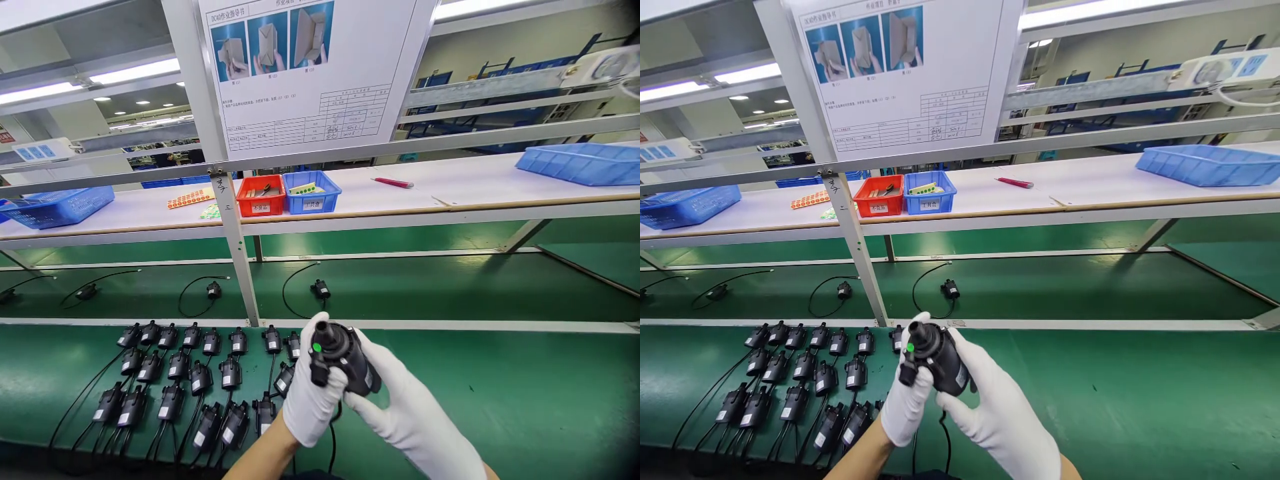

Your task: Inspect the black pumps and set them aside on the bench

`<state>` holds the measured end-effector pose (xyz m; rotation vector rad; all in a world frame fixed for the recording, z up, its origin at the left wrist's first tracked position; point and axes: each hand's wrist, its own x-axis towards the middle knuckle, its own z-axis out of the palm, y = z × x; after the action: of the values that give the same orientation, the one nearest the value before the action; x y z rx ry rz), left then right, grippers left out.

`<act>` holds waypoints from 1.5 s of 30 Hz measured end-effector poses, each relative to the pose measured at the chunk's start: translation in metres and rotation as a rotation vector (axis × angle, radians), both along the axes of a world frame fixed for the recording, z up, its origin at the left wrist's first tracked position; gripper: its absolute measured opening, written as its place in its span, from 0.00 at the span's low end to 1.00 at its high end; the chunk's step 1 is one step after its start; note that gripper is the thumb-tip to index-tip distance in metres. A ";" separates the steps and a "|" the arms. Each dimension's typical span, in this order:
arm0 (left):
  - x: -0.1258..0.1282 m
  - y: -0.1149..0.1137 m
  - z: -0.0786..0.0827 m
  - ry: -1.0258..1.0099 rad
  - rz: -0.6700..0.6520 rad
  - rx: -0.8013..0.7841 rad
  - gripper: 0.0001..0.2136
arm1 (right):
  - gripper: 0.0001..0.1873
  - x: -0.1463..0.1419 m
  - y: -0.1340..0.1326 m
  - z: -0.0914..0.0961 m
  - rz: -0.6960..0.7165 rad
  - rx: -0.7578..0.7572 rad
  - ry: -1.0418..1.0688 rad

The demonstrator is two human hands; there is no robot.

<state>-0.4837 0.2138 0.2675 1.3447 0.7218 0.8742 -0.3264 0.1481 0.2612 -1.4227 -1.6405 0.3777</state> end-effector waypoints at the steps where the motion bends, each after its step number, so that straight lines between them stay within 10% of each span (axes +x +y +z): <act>1: -0.001 -0.002 -0.003 0.080 0.057 0.131 0.44 | 0.41 -0.003 0.002 -0.006 -0.006 -0.027 0.044; 7: -0.002 -0.010 -0.020 0.229 0.225 0.550 0.42 | 0.48 -0.011 0.014 -0.016 0.032 -0.102 0.301; 14: -0.006 -0.003 0.001 0.229 0.215 0.789 0.48 | 0.34 -0.007 0.018 0.004 0.087 -0.001 0.272; 19: -0.028 0.004 0.023 0.137 -0.228 0.468 0.47 | 0.30 -0.002 0.022 0.010 0.039 0.114 0.145; 23: -0.029 0.001 0.035 0.148 -0.159 0.242 0.29 | 0.29 -0.003 0.023 0.010 0.040 0.132 0.132; 32: -0.017 0.000 0.010 -0.009 -0.161 0.241 0.26 | 0.29 0.002 0.019 0.007 0.028 0.162 0.110; 45: -0.015 -0.005 0.035 0.018 -0.157 0.081 0.28 | 0.29 0.001 0.015 0.016 0.068 0.129 0.176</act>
<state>-0.4987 0.2092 0.3021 1.4625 0.5908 0.7738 -0.3258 0.1635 0.2772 -1.2062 -1.5442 0.4164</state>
